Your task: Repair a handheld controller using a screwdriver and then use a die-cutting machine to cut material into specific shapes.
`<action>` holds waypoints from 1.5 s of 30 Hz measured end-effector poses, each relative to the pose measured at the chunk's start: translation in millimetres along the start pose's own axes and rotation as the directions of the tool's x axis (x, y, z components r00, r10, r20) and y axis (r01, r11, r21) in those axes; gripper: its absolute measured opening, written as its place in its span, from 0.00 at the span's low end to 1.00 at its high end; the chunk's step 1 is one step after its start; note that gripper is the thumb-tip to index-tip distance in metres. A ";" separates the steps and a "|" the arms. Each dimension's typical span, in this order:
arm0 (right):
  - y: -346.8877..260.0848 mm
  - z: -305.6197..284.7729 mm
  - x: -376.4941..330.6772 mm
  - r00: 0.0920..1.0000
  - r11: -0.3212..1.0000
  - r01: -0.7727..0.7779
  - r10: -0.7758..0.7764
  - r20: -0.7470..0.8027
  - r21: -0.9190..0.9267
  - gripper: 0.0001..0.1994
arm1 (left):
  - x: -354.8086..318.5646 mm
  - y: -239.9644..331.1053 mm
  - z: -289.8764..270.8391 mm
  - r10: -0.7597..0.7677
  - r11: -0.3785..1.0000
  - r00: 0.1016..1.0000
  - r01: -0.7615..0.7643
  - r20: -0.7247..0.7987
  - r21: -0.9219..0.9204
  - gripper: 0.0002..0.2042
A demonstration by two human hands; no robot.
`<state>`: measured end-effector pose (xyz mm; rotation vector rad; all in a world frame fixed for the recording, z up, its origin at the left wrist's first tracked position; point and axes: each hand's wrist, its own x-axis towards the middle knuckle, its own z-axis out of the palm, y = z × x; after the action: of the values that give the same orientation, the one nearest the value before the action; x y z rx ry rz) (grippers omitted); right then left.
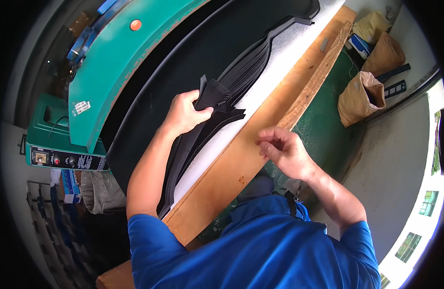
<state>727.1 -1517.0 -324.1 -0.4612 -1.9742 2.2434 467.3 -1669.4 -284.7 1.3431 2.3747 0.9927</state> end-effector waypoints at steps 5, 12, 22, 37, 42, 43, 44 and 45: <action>-12.4 6.9 77.6 0.997 0.994 -0.078 0.078 0.004 0.082 0.21 | -3.2 -1.5 1.8 -0.012 0.984 1.000 0.009 -0.012 -0.176 0.09; 5.6 5.7 81.3 0.994 0.985 -0.062 0.047 0.094 0.161 0.20 | -3.2 8.9 0.7 0.114 0.992 0.993 -0.112 -0.031 0.053 0.12; -32.2 -69.7 105.9 0.882 0.992 -0.013 0.069 0.467 -0.122 0.14 | -7.0 56.9 8.3 -0.004 0.949 0.998 -0.016 0.063 0.315 0.30; -122.1 -341.4 285.2 0.686 0.288 0.658 -0.610 0.396 -0.696 0.26 | 54.1 77.0 89.5 -0.092 0.785 0.980 0.180 -0.176 0.593 0.25; -109.9 -391.2 331.7 0.761 0.142 0.528 -0.515 0.393 -0.837 0.30 | 66.1 83.3 92.1 -0.115 0.766 0.976 0.207 -0.187 0.609 0.24; -105.6 -392.8 330.7 0.760 0.077 0.518 -0.499 0.417 -0.852 0.29 | 65.9 86.0 92.4 -0.119 0.768 0.975 0.210 -0.187 0.605 0.24; -103.2 -392.2 329.5 0.751 0.050 0.502 -0.521 0.406 -0.863 0.28 | 66.1 88.3 92.7 -0.140 0.764 0.972 0.229 -0.191 0.603 0.24; -104.2 -392.3 329.6 0.753 0.046 0.500 -0.516 0.408 -0.865 0.28 | 66.5 89.3 93.0 -0.159 0.761 0.968 0.246 -0.195 0.601 0.23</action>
<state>522.1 -1036.2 -311.5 0.2178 -2.6737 0.3500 537.2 -1542.2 -286.7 1.1697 3.0299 0.2230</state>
